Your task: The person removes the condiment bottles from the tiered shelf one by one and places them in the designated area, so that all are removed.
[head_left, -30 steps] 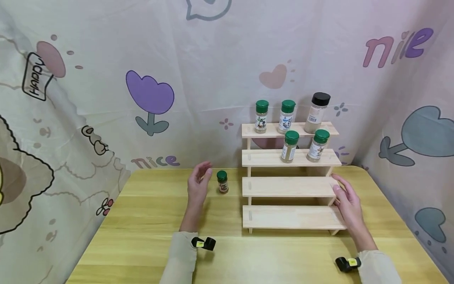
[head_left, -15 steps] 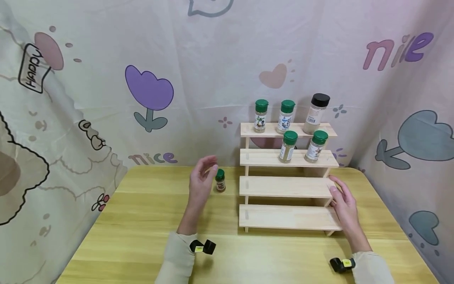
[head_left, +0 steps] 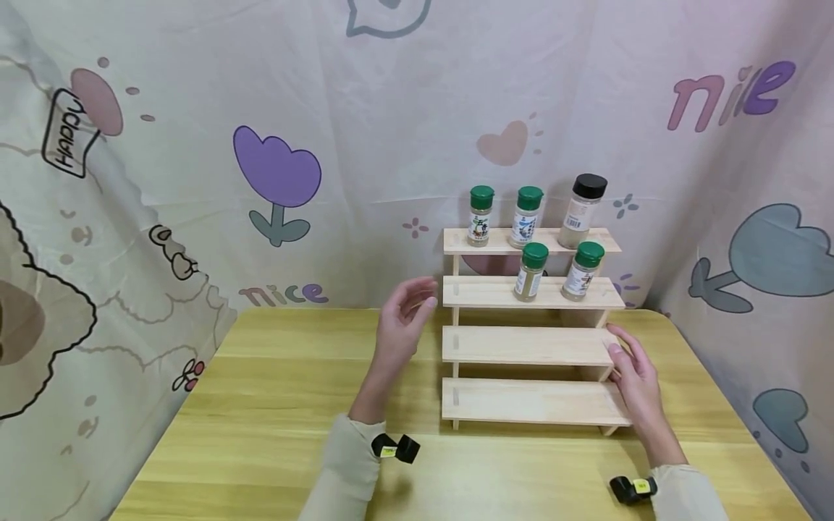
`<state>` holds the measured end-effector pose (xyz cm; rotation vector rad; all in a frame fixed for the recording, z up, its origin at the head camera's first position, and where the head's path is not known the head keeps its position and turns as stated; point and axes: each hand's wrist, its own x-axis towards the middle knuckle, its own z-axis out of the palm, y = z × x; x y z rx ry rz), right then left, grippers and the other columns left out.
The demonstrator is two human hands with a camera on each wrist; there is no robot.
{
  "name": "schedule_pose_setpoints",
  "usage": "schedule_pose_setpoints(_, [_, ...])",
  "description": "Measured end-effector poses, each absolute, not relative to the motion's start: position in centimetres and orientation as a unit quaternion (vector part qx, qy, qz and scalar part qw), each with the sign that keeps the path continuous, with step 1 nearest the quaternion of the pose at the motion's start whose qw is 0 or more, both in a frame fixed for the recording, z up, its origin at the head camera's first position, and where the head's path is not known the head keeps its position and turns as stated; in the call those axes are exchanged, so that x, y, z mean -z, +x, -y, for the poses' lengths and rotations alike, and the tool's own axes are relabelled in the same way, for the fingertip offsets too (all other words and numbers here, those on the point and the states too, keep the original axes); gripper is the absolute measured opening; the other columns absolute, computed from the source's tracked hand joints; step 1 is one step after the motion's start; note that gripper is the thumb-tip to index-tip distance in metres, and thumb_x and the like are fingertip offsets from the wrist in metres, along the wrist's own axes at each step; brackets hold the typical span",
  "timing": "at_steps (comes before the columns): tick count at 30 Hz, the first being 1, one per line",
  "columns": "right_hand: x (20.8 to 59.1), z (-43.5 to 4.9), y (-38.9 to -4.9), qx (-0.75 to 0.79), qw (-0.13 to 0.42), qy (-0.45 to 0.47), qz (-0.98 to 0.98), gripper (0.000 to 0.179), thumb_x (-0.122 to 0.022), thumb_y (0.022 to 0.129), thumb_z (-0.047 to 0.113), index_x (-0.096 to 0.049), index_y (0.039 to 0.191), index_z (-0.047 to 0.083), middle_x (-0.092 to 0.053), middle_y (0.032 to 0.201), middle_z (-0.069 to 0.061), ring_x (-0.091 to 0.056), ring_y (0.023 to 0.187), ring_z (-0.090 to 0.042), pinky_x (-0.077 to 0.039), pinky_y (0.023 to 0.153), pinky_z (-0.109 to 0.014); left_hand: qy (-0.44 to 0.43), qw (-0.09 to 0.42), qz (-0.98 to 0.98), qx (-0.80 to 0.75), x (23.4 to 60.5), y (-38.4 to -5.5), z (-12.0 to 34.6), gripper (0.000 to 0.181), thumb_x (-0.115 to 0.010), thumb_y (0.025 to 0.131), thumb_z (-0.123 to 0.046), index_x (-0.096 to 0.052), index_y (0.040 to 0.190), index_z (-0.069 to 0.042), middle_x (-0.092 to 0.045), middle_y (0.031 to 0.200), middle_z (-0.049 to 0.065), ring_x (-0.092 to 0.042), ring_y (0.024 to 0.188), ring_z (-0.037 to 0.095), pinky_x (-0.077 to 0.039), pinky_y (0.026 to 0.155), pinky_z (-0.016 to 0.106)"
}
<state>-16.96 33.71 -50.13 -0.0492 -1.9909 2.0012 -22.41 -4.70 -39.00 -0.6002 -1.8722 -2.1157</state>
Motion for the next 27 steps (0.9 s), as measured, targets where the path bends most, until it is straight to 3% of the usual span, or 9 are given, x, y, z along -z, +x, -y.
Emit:
schedule_pose_setpoints(5, [49.9, -33.8, -17.0, -0.703, 0.158, -0.022, 0.693, 0.048, -0.050, 0.110, 0.028, -0.044, 0.156, 0.017, -0.051, 0.139, 0.007, -0.057, 0.113, 0.001, -0.053, 0.086, -0.014, -0.240, 0.114, 0.646, 0.716, 37.7, -22.9, 2.8, 0.035, -0.066, 0.099, -0.004, -0.060, 0.133, 0.002, -0.061, 0.131, 0.026, -0.060, 0.121, 0.042, -0.053, 0.102, 0.036])
schedule_pose_setpoints(11, [49.9, -33.6, -17.3, -0.714, 0.156, -0.028, 0.682, 0.048, -0.051, 0.109, 0.025, -0.044, 0.155, 0.015, -0.053, 0.136, 0.009, -0.057, 0.114, -0.001, -0.054, 0.084, -0.014, -0.256, 0.100, 0.652, 0.707, 36.9, -23.2, 0.9, 0.035, -0.067, 0.100, -0.007, -0.061, 0.134, -0.001, -0.065, 0.130, 0.016, -0.059, 0.122, 0.044, -0.052, 0.102, 0.046])
schedule_pose_setpoints(22, [50.0, -33.7, -17.1, -0.694, 0.152, -0.035, 0.703, 0.049, -0.050, 0.110, 0.032, -0.044, 0.156, 0.019, -0.043, 0.148, -0.001, -0.055, 0.114, 0.000, -0.052, 0.086, -0.012, -0.250, 0.082, 0.671, 0.693, 35.7, -23.9, -2.3, 0.037, -0.070, 0.099, -0.013, -0.061, 0.135, -0.006, -0.066, 0.131, 0.007, -0.063, 0.120, 0.027, -0.051, 0.104, 0.039])
schedule_pose_setpoints(27, [50.0, -33.6, -17.2, -0.697, 0.155, -0.038, 0.699, 0.048, -0.050, 0.109, 0.030, -0.045, 0.156, 0.017, -0.045, 0.145, 0.000, -0.056, 0.112, 0.001, -0.053, 0.084, -0.013, -0.248, 0.092, 0.673, 0.690, 35.5, -24.5, -3.4, 0.039, -0.073, 0.097, -0.013, -0.062, 0.133, -0.003, -0.066, 0.129, 0.008, -0.064, 0.117, 0.029, -0.053, 0.101, 0.037])
